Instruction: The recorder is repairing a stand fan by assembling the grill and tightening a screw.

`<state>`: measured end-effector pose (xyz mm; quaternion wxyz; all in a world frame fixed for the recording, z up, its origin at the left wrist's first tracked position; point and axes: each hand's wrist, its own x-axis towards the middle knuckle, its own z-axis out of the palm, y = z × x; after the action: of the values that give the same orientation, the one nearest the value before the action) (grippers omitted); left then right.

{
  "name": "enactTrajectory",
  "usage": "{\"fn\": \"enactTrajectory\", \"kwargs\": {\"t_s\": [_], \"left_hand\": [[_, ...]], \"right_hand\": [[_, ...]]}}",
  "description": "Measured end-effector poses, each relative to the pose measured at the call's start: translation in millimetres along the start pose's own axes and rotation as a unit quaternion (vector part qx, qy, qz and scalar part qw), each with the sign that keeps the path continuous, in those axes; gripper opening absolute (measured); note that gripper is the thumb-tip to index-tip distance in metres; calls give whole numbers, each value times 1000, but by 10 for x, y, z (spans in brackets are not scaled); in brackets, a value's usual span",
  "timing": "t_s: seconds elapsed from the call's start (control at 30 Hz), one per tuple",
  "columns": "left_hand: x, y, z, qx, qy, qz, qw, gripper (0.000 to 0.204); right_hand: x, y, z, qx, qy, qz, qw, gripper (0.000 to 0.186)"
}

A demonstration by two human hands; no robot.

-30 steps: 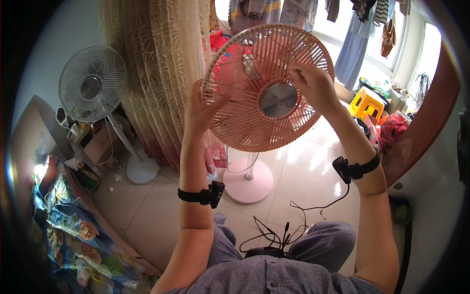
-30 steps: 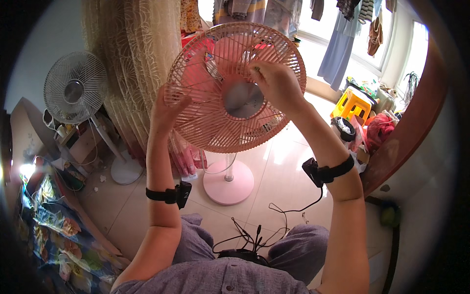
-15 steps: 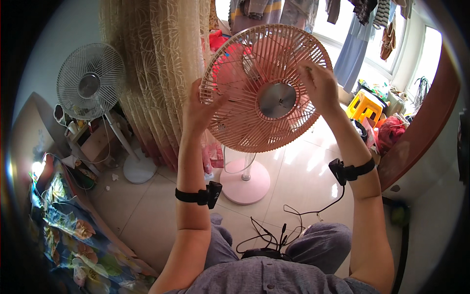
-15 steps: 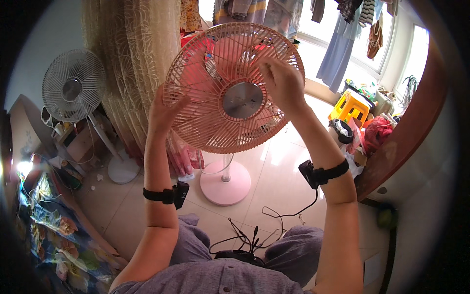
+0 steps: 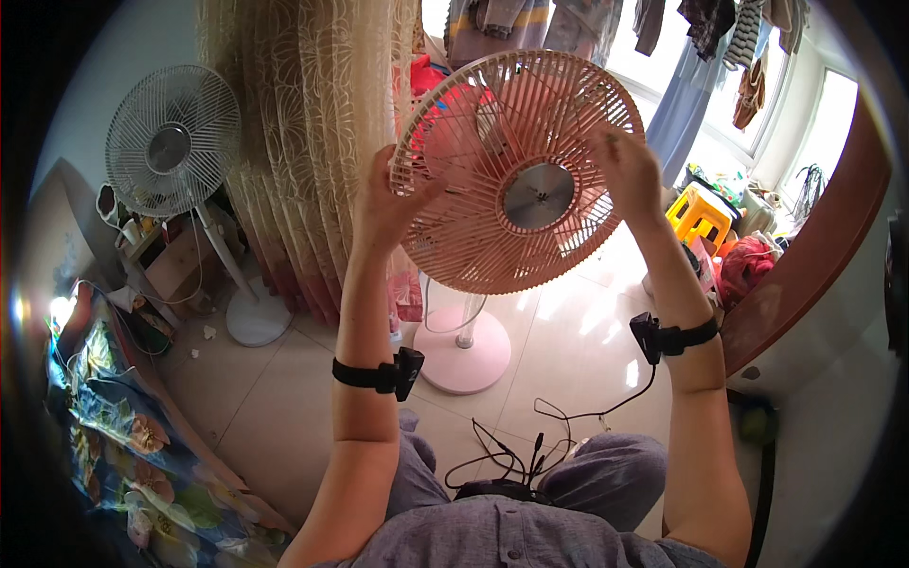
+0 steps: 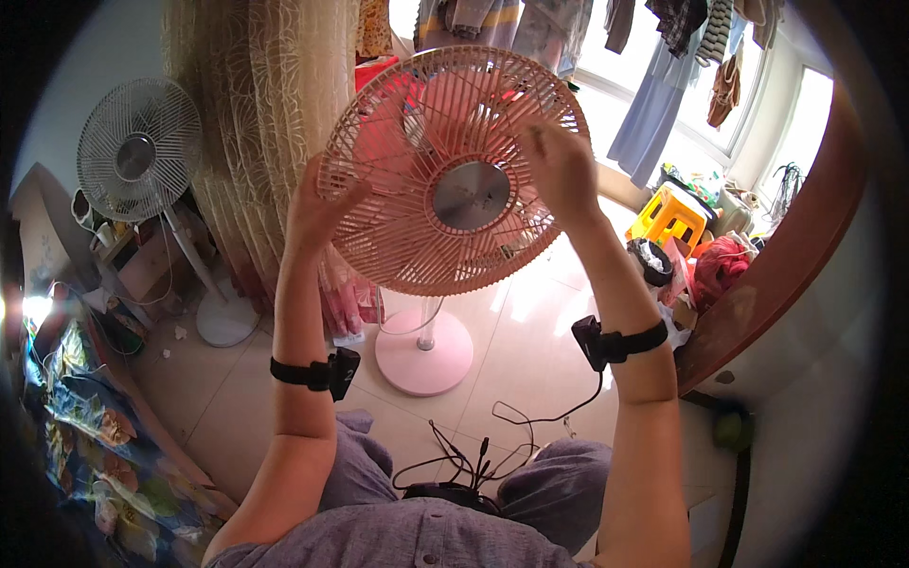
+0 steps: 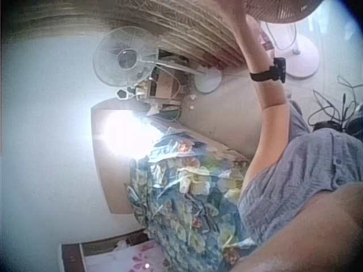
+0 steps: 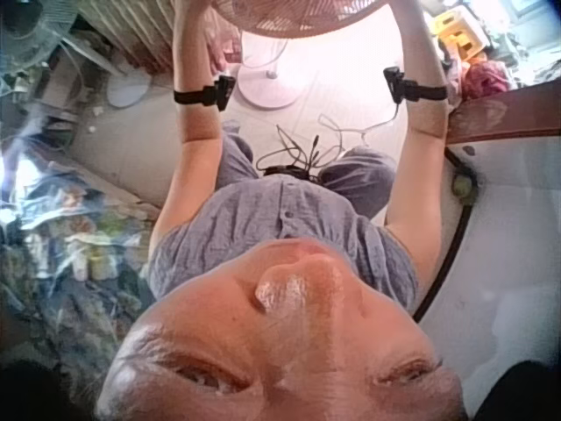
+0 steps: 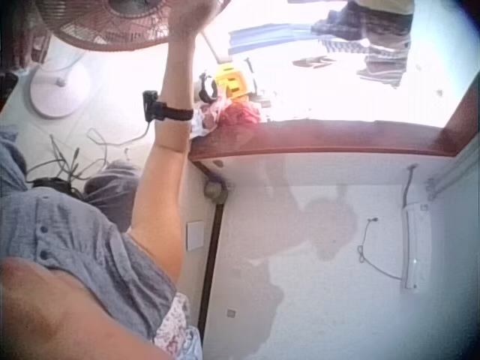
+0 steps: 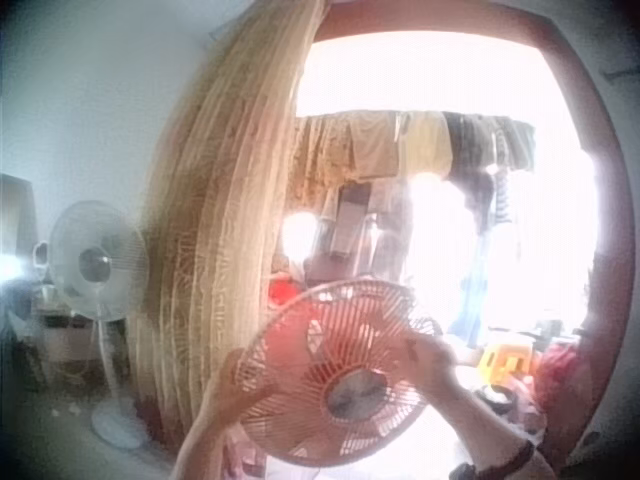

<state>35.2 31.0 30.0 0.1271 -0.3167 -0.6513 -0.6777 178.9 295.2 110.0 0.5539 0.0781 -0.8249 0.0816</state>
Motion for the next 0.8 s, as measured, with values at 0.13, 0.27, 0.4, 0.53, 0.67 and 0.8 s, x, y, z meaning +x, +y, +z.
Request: {"fn": "enactTrajectory", "kwargs": {"t_s": [0.13,0.27,0.4,0.53,0.67,0.8], "left_hand": [[18,-61,3,-22,6,12,1000,72],[19,-55,-14,-7,9,17,1000,73],[33,-63,24,-25,-1,26,999,74],[5,4,32,-55,-8,20,998,75],[-13,42,-6,-3,16,13,1000,74],[-10,42,-8,-30,-4,-7,1000,67]], "right_hand": [[116,51,-120,-4,98,-7,995,13],[-29,-147,-30,0,-6,-1,1000,13],[-15,-122,36,-21,-10,-47,999,9],[127,-90,-81,-39,-10,8,999,10],[66,-254,-61,-65,-38,-4,997,11],[-33,-385,27,-77,-55,-52,994,11]]}}
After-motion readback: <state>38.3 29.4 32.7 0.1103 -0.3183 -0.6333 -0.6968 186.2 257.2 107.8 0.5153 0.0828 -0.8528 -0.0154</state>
